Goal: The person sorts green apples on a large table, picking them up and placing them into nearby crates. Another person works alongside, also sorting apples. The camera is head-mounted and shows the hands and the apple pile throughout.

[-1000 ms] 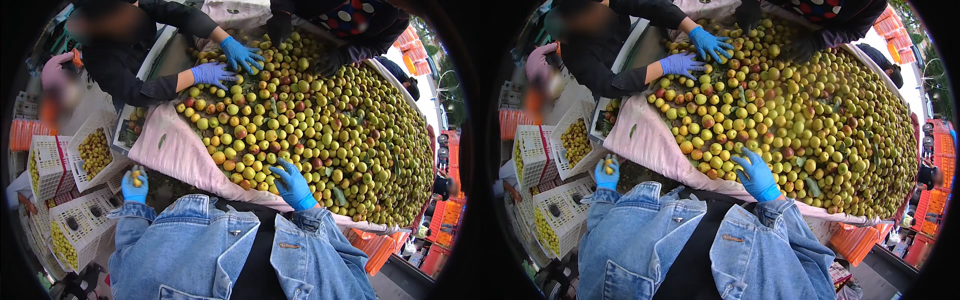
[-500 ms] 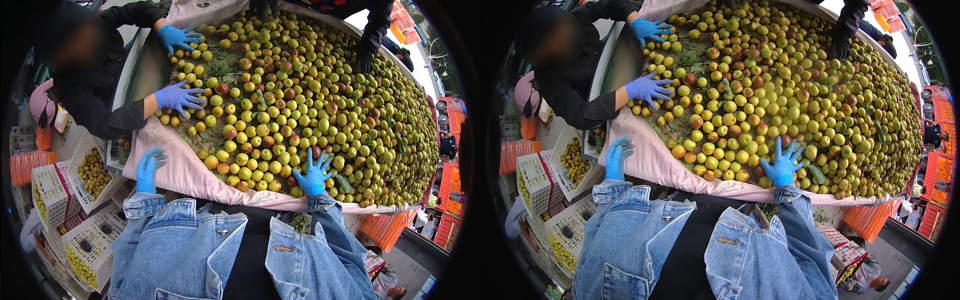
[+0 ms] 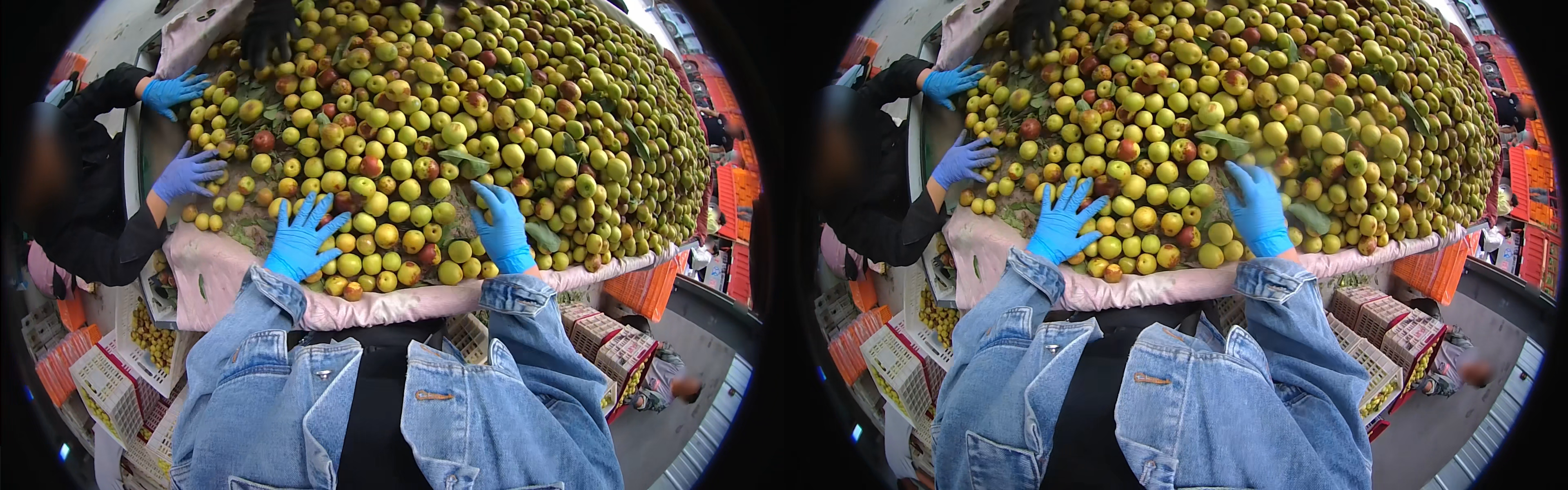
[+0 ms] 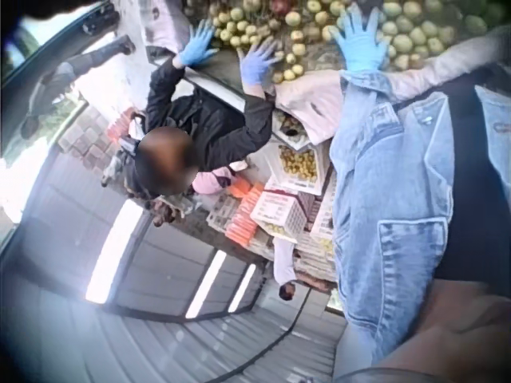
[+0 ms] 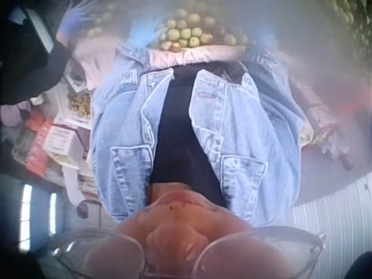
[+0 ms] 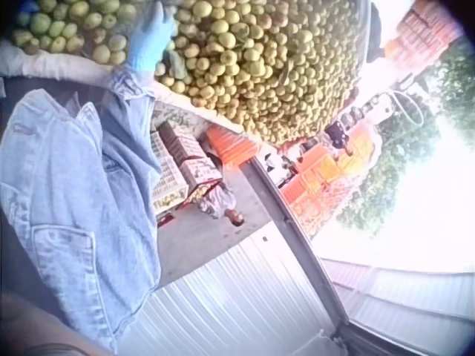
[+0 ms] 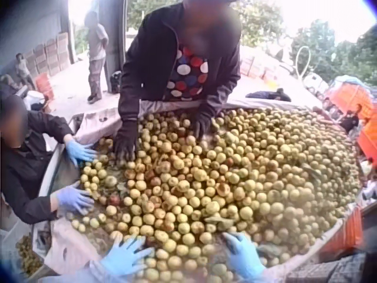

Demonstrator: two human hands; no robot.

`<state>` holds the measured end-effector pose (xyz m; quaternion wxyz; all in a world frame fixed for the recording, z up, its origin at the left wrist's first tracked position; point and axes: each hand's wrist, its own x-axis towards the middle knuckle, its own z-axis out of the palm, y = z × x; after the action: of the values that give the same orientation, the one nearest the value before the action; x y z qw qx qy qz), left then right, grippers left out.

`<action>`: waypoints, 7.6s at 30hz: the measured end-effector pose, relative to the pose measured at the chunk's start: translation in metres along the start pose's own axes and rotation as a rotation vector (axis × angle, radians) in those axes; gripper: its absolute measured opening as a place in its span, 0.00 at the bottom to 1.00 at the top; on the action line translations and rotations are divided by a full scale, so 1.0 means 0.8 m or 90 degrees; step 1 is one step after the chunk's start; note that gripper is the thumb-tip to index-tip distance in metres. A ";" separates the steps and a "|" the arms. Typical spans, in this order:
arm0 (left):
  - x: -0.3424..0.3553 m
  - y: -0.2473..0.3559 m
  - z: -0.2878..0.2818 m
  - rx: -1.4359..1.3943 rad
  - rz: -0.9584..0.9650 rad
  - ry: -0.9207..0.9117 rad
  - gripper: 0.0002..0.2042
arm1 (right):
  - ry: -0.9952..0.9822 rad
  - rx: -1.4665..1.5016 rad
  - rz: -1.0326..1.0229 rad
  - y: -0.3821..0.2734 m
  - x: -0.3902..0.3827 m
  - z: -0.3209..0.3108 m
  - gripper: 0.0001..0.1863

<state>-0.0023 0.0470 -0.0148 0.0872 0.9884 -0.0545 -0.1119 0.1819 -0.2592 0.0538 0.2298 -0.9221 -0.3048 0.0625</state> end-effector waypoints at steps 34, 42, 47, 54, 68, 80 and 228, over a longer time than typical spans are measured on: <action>0.025 0.028 -0.027 -0.103 0.119 -0.175 0.47 | -0.364 -0.270 0.004 0.001 -0.071 -0.040 0.50; 0.022 -0.025 -0.038 -0.146 -0.116 0.135 0.32 | -0.255 -0.212 -0.324 0.001 -0.002 0.045 0.38; 0.022 0.085 -0.051 -0.103 0.119 -0.111 0.38 | -0.044 -0.175 -0.229 -0.002 0.034 0.001 0.30; 0.014 0.050 -0.038 0.000 -0.108 -0.124 0.44 | -0.401 -0.243 0.014 0.099 -0.058 -0.105 0.23; 0.131 0.208 -0.017 -0.089 0.141 0.013 0.26 | -0.117 0.056 -0.186 0.055 -0.054 -0.065 0.32; 0.096 0.124 -0.037 -0.046 -0.012 0.075 0.25 | -0.061 -0.196 0.027 0.124 -0.040 -0.067 0.45; 0.136 0.010 -0.066 -0.194 -0.095 0.151 0.30 | -0.257 -0.127 -0.229 -0.038 0.047 0.088 0.37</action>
<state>0.1144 0.0341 0.0141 0.2333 0.9712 0.0471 -0.0077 0.1779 -0.1882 0.0062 0.0799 -0.8402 -0.5077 0.1731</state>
